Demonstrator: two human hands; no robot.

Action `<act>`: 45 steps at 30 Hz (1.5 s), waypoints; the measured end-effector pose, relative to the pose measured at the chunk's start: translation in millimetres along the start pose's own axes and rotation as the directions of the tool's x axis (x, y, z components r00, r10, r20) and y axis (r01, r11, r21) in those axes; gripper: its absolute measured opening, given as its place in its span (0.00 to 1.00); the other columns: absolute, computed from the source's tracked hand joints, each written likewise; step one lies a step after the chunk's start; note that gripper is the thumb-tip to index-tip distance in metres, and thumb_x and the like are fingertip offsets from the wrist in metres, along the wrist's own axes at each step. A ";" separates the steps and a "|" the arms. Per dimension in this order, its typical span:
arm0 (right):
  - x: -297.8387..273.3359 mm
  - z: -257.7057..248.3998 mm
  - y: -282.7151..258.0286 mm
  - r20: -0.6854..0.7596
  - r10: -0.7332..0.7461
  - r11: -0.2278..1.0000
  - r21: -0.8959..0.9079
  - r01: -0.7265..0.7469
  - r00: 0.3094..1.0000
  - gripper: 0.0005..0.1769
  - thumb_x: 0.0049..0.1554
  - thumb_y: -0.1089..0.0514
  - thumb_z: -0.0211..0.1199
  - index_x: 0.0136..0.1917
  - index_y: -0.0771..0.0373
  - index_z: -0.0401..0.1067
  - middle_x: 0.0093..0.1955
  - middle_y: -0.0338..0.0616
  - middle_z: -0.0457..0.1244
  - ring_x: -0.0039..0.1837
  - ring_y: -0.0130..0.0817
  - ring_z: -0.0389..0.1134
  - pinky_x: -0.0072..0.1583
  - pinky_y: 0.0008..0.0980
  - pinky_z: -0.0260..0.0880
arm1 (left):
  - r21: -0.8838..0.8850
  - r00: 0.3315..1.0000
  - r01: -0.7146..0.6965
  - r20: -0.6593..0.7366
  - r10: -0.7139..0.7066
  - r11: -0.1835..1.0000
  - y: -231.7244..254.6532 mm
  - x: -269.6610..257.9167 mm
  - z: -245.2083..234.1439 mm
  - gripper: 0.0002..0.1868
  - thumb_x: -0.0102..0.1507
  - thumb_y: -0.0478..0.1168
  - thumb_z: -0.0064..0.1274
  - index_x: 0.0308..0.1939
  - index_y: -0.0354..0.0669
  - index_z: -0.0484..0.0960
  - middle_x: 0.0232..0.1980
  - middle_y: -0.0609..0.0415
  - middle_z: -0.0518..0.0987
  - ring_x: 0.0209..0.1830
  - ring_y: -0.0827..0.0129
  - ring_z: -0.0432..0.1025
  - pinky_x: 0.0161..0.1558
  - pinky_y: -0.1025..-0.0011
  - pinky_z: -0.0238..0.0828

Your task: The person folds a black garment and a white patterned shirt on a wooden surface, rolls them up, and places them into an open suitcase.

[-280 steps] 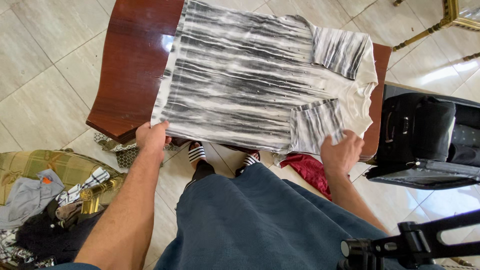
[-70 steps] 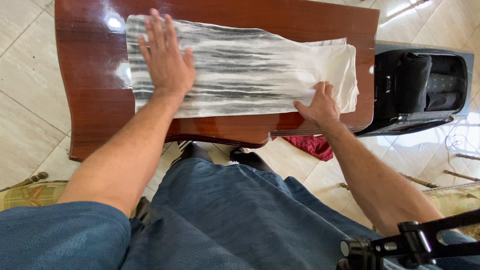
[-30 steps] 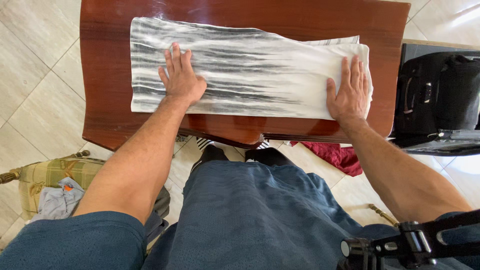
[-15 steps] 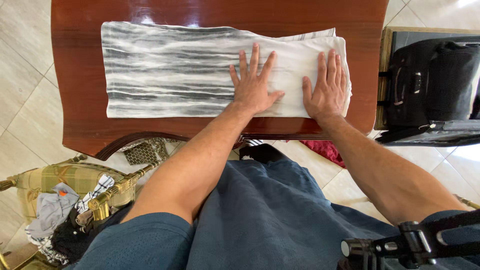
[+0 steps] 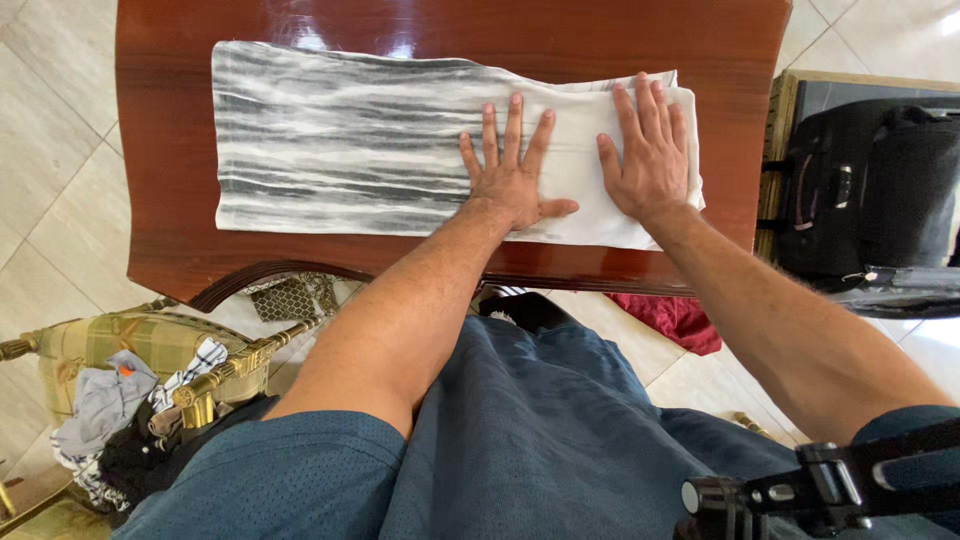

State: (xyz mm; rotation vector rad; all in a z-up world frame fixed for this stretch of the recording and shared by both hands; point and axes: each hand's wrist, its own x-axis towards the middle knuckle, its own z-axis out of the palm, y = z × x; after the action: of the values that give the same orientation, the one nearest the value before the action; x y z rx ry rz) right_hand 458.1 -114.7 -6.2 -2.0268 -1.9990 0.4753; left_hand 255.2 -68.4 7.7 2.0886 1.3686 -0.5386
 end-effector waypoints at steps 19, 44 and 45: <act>-33.3 -6.2 25.9 -0.050 0.008 1.000 -0.016 -0.009 0.999 0.35 0.70 0.48 0.43 0.86 0.62 0.45 0.88 0.55 0.41 0.88 0.50 0.38 0.83 0.52 0.37 | -0.010 1.000 -0.016 0.003 0.016 1.000 -2.5 9.7 6.6 0.73 0.50 0.86 0.50 0.81 0.68 0.21 0.82 0.47 0.11 0.79 0.41 0.05 0.71 0.24 0.06; -34.3 -6.2 16.4 0.022 0.085 0.990 -0.110 -0.083 0.996 0.38 0.69 0.45 0.40 0.86 0.61 0.39 0.89 0.49 0.36 0.88 0.43 0.33 0.84 0.46 0.35 | 0.010 0.999 -0.013 -0.038 0.013 1.000 -2.6 4.4 8.2 0.71 0.52 0.84 0.50 0.82 0.67 0.23 0.83 0.46 0.15 0.81 0.40 0.09 0.72 0.25 0.09; -32.8 -6.3 17.8 0.023 0.083 0.990 -0.115 -0.080 0.996 0.38 0.69 0.45 0.40 0.86 0.61 0.39 0.89 0.49 0.36 0.88 0.43 0.33 0.83 0.46 0.35 | 0.010 0.995 -0.025 -0.101 0.026 1.000 -5.2 3.7 12.1 0.69 0.53 0.84 0.49 0.82 0.67 0.24 0.84 0.46 0.16 0.82 0.41 0.11 0.72 0.24 0.12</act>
State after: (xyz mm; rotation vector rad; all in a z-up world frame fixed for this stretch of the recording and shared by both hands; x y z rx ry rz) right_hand 476.9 -147.6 -5.8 -2.1883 -2.0086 0.4169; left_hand 251.7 -72.2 -5.0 2.1632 1.3957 -0.4338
